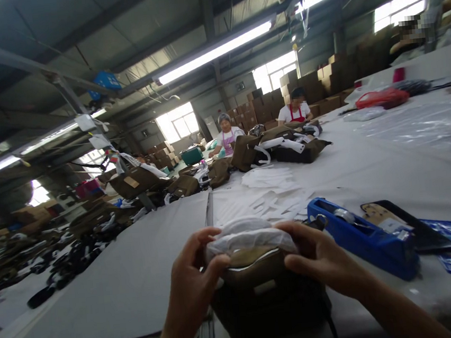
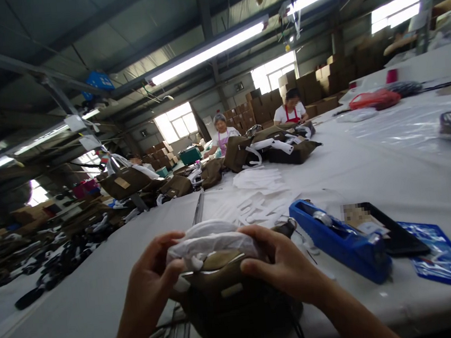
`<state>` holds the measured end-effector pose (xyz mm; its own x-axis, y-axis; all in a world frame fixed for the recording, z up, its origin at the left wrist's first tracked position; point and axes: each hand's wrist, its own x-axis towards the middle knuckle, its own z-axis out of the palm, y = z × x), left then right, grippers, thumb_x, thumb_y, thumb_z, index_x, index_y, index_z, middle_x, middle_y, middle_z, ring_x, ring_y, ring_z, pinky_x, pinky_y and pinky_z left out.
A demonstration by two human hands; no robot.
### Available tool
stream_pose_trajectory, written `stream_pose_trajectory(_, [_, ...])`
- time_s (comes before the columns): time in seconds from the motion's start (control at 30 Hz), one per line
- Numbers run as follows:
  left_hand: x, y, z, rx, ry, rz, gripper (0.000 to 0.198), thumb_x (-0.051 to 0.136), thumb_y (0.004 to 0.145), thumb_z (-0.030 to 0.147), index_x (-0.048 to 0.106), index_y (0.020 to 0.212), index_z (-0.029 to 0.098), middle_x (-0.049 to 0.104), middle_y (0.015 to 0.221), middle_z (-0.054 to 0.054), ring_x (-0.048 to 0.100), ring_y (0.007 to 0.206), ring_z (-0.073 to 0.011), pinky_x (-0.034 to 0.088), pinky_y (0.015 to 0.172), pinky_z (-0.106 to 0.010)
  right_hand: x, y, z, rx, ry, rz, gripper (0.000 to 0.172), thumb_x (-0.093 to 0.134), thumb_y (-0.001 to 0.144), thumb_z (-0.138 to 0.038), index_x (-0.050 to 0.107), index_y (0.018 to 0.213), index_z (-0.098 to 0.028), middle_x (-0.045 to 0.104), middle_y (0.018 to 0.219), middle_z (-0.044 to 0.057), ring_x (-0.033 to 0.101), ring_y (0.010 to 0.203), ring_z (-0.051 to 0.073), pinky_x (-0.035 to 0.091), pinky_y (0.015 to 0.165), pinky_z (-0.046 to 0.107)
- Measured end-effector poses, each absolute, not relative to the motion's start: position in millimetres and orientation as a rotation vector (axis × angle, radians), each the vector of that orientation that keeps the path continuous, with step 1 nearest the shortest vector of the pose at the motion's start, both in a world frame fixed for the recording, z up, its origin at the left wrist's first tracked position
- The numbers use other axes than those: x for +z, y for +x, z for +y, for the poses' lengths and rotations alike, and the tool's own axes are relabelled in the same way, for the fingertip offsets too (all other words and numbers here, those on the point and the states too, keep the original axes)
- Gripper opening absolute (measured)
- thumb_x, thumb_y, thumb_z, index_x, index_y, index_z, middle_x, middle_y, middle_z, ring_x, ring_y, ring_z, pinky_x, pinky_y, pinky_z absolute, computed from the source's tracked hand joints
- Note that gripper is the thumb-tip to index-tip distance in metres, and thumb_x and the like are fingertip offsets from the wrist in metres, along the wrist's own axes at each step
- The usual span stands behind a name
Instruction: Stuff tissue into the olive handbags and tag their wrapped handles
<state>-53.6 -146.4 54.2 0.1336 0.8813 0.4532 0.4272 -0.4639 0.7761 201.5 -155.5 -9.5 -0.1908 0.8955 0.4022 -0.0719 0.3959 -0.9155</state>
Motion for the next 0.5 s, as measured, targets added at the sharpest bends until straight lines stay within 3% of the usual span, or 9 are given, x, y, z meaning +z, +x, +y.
stream_pose_trajectory(0.03, [53,-50,-147,1.4,2.161,1.314,0.056,0.073,0.077,0.061,0.063,0.119,0.025,0.067,0.108,-0.008,0.063,0.079,-0.0178,0.053,0.066,-0.028,-8,200,-157,0.888,-0.855,-1.536,0.041,0.074,0.085,-0.042,0.063,0.119,-0.022,0.068,0.102,0.005,0.065,0.092,0.019,0.052,0.078,0.027])
stream_pose_trajectory(0.1, [53,-43,-149,1.488,2.546,1.365,0.061,0.077,0.077,0.055,0.06,0.129,0.03,0.053,0.144,-0.011,0.061,0.111,-0.03,0.055,0.086,-0.04,-6,196,-160,0.545,-0.902,-1.591,0.029,0.071,0.088,-0.031,0.066,0.116,-0.025,0.069,0.107,0.004,0.066,0.097,0.02,0.053,0.084,0.029])
stream_pose_trajectory(0.17, [57,-38,-151,1.419,2.722,1.348,0.058,0.073,0.082,0.051,0.058,0.134,0.029,0.053,0.147,-0.012,0.055,0.123,-0.0346,0.051,0.096,-0.046,-4,191,-159,0.228,-0.832,-1.618,0.025,0.066,0.092,-0.026,0.068,0.117,-0.027,0.067,0.116,0.006,0.065,0.104,0.021,0.054,0.09,0.031])
stream_pose_trajectory(0.2, [60,-36,-152,1.315,2.692,1.345,0.055,0.069,0.086,0.05,0.058,0.134,0.027,0.062,0.136,-0.012,0.058,0.119,-0.0333,0.051,0.095,-0.045,-4,189,-158,0.114,-0.804,-1.629,0.028,0.063,0.093,-0.024,0.066,0.121,-0.028,0.065,0.125,0.007,0.063,0.112,0.022,0.052,0.096,0.033])
stream_pose_trajectory(0.27, [67,-35,-151,1.018,2.447,1.281,0.045,0.061,0.09,0.053,0.064,0.122,0.022,0.074,0.096,-0.009,0.067,0.088,-0.0253,0.054,0.077,-0.036,-5,187,-155,0.004,-0.807,-1.67,0.036,0.058,0.097,-0.023,0.06,0.132,-0.029,0.06,0.137,0.008,0.058,0.124,0.024,0.046,0.107,0.04])
stream_pose_trajectory(0.37, [71,-40,-148,0.716,1.855,1.043,0.052,0.056,0.088,0.067,0.064,0.088,0.016,0.05,0.051,0.004,0.045,0.046,-0.0101,0.04,0.049,-0.022,-10,184,-149,0.069,-0.863,-1.783,0.036,0.052,0.1,-0.025,0.055,0.136,-0.025,0.069,0.126,0.008,0.064,0.118,0.024,0.049,0.105,0.041])
stream_pose_trajectory(0.43, [69,-42,-145,0.751,1.49,0.902,0.057,0.06,0.082,0.071,0.061,0.079,0.015,0.034,0.045,0.01,0.028,0.04,-0.005,0.033,0.043,-0.019,-14,181,-146,0.119,-0.915,-1.85,0.034,0.054,0.1,-0.03,0.056,0.133,-0.023,0.073,0.118,0.009,0.07,0.105,0.024,0.056,0.092,0.037])
stream_pose_trajectory(0.5, [68,-44,-144,0.896,1.205,0.862,0.051,0.071,0.077,0.064,0.058,0.072,0.015,0.027,0.045,0.012,0.019,0.039,-0.0028,0.032,0.039,-0.017,-16,176,-143,0.072,-0.946,-1.889,0.039,0.059,0.097,-0.035,0.055,0.134,-0.021,0.073,0.117,0.01,0.071,0.101,0.026,0.058,0.085,0.038])
